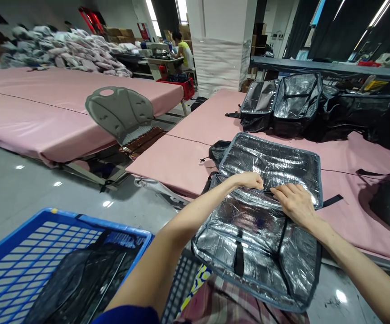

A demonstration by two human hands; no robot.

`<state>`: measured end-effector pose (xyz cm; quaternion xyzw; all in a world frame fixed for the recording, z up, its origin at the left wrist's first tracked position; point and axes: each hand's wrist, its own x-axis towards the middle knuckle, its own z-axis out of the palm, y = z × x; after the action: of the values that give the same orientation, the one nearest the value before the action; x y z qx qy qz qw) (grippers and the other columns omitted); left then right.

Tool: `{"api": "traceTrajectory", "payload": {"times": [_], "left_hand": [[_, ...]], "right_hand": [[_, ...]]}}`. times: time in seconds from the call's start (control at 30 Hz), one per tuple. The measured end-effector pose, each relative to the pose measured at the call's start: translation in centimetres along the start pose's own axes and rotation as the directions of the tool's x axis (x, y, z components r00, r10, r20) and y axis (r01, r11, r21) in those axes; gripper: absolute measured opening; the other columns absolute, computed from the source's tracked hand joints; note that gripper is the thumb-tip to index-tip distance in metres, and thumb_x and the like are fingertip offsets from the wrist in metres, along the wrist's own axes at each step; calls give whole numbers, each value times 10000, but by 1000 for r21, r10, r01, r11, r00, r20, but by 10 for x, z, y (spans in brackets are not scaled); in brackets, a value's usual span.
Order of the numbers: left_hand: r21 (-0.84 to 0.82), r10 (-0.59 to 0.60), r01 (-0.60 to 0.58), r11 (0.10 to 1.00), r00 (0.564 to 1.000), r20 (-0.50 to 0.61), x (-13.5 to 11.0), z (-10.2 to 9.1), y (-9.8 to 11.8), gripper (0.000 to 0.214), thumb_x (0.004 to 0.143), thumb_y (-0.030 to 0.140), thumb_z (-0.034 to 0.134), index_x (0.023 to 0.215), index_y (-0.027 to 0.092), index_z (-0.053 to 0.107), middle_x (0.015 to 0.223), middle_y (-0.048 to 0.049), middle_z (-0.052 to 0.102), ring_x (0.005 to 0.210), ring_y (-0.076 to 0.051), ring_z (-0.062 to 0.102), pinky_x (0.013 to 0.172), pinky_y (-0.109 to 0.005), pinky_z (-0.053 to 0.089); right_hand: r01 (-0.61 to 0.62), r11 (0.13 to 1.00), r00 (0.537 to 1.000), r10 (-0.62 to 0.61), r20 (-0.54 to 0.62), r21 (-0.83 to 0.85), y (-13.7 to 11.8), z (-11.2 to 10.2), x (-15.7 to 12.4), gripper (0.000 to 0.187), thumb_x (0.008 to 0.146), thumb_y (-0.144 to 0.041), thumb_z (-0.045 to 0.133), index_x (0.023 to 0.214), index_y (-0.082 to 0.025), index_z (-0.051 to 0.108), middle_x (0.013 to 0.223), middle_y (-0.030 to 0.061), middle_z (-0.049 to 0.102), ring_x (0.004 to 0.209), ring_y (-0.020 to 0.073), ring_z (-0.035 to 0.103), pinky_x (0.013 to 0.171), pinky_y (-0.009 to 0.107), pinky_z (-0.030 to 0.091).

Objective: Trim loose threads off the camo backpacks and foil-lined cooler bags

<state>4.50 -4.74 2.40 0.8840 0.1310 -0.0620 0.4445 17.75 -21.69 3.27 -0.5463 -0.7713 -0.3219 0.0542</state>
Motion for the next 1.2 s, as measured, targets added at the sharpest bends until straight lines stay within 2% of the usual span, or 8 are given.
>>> {"api": "traceTrajectory", "payload": {"times": [0.1,0.3,0.57,0.77,0.87,0.97,1.07,1.2], "left_hand": [[-1,-4,4,1000,1000,-1,-1,0,2,231,665,255,483,507,170,337,541,25,313,503,-89,241,532,-268,164],[4,-20,20,1000,1000,-16,-2,-1,6,251,649,254,499,498,174,315,525,29,289,496,-89,223,531,-275,150],[17,-30,31,999,998,-47,-3,2,6,242,633,246,506,486,173,329,516,34,299,503,-89,223,525,-273,155],[10,-19,19,1000,998,-60,-3,4,4,244,637,231,494,496,176,302,517,37,277,497,-86,217,523,-271,150],[16,-8,9,1000,998,-56,-2,5,2,250,653,247,495,493,174,318,519,31,302,494,-89,237,526,-270,155],[17,-1,2,1000,999,-52,-1,5,-1,263,680,287,497,494,170,352,524,22,336,491,-93,261,528,-271,156],[16,12,-11,1000,998,-67,-1,6,-3,251,686,288,497,503,166,376,540,14,373,499,-97,287,531,-271,157],[25,22,-20,999,996,-87,-2,7,-5,243,681,288,500,505,165,386,546,13,387,511,-99,299,536,-266,171]], "right_hand": [[-1,1000,1000,1,-14,-17,1,-5,-2,203,886,-142,471,883,-149,673,749,44,648,673,148,452,604,313,238],[-31,1000,999,31,-39,-1,0,-9,-2,205,877,-140,478,909,-156,679,788,57,658,687,153,469,604,326,265],[50,999,998,-50,33,-13,-5,-10,2,253,864,-60,433,905,-146,667,794,68,645,687,162,480,598,331,266],[185,982,982,-183,49,-31,-4,-12,2,256,833,1,444,853,-154,647,778,48,626,675,148,463,609,311,258],[158,986,981,-162,111,49,5,-7,3,207,858,-73,468,872,-159,655,753,36,627,659,147,457,598,302,252],[78,987,989,-94,112,139,11,-2,2,174,883,-189,489,900,-156,660,778,44,639,672,148,464,587,297,246],[25,993,997,-33,64,116,11,-2,2,172,879,-191,497,893,-147,662,782,53,645,672,150,461,589,301,240],[23,1000,999,-24,48,22,3,-7,2,174,877,-168,492,859,-148,664,739,47,633,653,156,437,599,310,230]]}}
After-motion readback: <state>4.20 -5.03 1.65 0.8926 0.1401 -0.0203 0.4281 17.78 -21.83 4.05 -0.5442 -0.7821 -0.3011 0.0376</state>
